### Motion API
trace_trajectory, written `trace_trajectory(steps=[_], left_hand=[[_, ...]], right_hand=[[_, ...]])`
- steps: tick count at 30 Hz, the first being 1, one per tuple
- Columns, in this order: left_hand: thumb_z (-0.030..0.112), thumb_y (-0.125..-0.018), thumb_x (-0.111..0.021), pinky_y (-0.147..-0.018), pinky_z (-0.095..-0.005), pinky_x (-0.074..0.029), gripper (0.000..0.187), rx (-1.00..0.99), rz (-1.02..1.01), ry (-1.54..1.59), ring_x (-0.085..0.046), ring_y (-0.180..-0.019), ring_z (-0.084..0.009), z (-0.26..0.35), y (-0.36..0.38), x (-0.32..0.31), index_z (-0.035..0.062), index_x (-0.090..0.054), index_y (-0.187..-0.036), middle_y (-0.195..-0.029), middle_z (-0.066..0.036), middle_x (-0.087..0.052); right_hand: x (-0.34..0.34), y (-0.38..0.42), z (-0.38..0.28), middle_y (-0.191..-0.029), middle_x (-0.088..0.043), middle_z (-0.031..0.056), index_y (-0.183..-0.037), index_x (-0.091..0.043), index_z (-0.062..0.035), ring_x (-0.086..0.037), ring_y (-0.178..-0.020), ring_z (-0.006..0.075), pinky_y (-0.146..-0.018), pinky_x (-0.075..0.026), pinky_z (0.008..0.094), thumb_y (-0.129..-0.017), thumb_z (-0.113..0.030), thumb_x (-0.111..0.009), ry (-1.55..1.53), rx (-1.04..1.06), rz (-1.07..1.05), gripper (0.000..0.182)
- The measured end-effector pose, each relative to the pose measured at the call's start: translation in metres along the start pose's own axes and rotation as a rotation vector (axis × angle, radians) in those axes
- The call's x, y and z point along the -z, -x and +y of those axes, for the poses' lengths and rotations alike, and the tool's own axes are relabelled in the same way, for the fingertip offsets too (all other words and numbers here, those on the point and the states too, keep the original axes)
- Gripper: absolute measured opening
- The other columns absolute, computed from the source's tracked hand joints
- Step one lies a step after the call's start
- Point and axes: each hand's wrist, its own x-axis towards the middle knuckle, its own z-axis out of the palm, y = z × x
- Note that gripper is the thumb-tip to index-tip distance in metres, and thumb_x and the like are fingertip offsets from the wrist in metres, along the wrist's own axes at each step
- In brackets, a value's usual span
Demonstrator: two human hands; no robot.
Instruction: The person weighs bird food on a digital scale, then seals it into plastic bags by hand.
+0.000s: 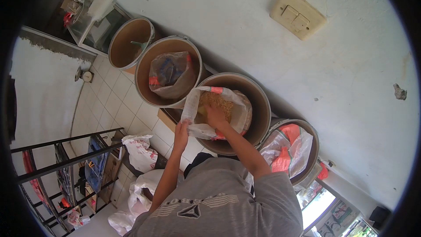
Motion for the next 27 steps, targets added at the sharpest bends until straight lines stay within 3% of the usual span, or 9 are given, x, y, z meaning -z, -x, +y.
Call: trace_trajectory(steps=[2,3,5,9,12,14,17,24,27], left_hand=[[0.031,-0.097,-0.044,-0.073,-0.0267,-0.042,0.037,-0.025,0.002,0.022,-0.053,-0.081,-0.0126,0.0,-0.001,-0.001,-0.0019,-0.059,-0.106,-0.091,-0.006,-0.061],[0.03,-0.096,-0.044,-0.073,-0.0266,-0.042,0.036,-0.022,0.006,0.04,-0.053,-0.081,-0.0124,0.001,-0.001,-0.001,-0.0021,-0.059,-0.106,-0.091,-0.006,-0.061],[0.029,-0.096,-0.045,-0.073,-0.0264,-0.042,0.035,-0.022,0.014,0.064,-0.053,-0.081,-0.0123,0.008,-0.001,-0.001,-0.0022,-0.059,-0.106,-0.091,-0.005,-0.061],[0.02,-0.092,-0.05,-0.075,-0.0271,-0.043,0.027,-0.054,-0.048,0.088,-0.054,-0.082,-0.0122,0.009,-0.004,0.002,-0.0027,-0.058,-0.104,-0.089,-0.005,-0.061],[0.016,-0.09,-0.054,-0.075,-0.0278,-0.043,0.022,-0.095,-0.064,0.102,-0.053,-0.081,-0.012,-0.003,-0.006,0.005,-0.0023,-0.058,-0.101,-0.086,-0.005,-0.06],[0.016,-0.089,-0.055,-0.075,-0.0282,-0.043,0.022,-0.087,-0.074,0.106,-0.054,-0.082,-0.0124,-0.009,-0.006,0.006,-0.0022,-0.058,-0.101,-0.087,-0.006,-0.06],[0.017,-0.088,-0.057,-0.074,-0.029,-0.044,0.023,-0.059,-0.027,0.051,-0.055,-0.083,-0.0138,-0.014,-0.007,0.007,-0.0022,-0.058,-0.1,-0.09,-0.007,-0.06],[0.02,-0.089,-0.057,-0.074,-0.0289,-0.045,0.025,-0.061,-0.044,0.011,-0.056,-0.084,-0.0139,-0.005,-0.008,0.007,-0.0029,-0.059,-0.099,-0.089,-0.008,-0.062],[0.02,-0.09,-0.057,-0.074,-0.0284,-0.044,0.027,-0.044,-0.085,0.038,-0.056,-0.084,-0.0127,-0.005,-0.007,0.007,-0.0036,-0.06,-0.102,-0.088,-0.006,-0.063]], right_hand=[[-0.025,0.001,0.023,-0.123,-0.049,0.0182,-0.129,-0.046,-0.0123,-0.055,-0.107,0.0401,-0.087,-0.048,0.0471,-0.067,-0.011,-0.071,0.107,0.188,-0.04,0.067],[-0.019,0.005,0.025,-0.123,-0.049,0.0182,-0.129,-0.046,-0.0123,-0.055,-0.107,0.0401,-0.087,-0.048,0.0471,-0.067,-0.011,-0.071,0.114,0.187,-0.038,0.067],[0.003,0.016,0.024,-0.125,-0.049,0.0175,-0.127,-0.05,-0.0143,-0.055,-0.108,0.0398,-0.089,-0.047,0.0466,-0.066,-0.01,-0.07,0.105,0.19,-0.264,0.064],[0.045,0.026,0.036,-0.12,-0.055,0.0179,-0.128,-0.048,-0.0165,-0.057,-0.108,0.0376,-0.088,-0.048,0.0442,-0.068,-0.009,-0.067,0.115,0.16,-0.324,0.064],[0.057,0.024,0.044,-0.12,-0.054,0.0216,-0.131,-0.043,-0.0125,-0.056,-0.107,0.0399,-0.089,-0.047,0.0452,-0.068,-0.012,-0.069,-0.068,0.006,-0.258,0.068],[0.057,0.025,0.046,-0.117,-0.053,0.0255,-0.132,-0.037,-0.0077,-0.056,-0.105,0.0428,-0.088,-0.047,0.0468,-0.069,-0.014,-0.069,-0.069,-0.103,0.065,0.071],[0.067,0.027,0.033,-0.114,-0.052,0.0281,-0.131,-0.035,-0.005,-0.057,-0.101,0.0438,-0.086,-0.047,0.0488,-0.072,-0.016,-0.069,-0.064,-0.257,0.174,0.069],[0.05,0.036,0.027,-0.12,-0.049,0.0243,-0.13,-0.035,-0.0094,-0.06,-0.093,0.0434,-0.079,-0.05,0.051,-0.075,-0.013,-0.066,0.122,-0.257,0.322,0.063],[0.049,0.038,0.025,-0.126,-0.045,0.0233,-0.13,-0.038,-0.0104,-0.062,-0.088,0.0438,-0.075,-0.05,0.0514,-0.079,-0.006,-0.056,0.136,-0.215,0.303,0.054]])
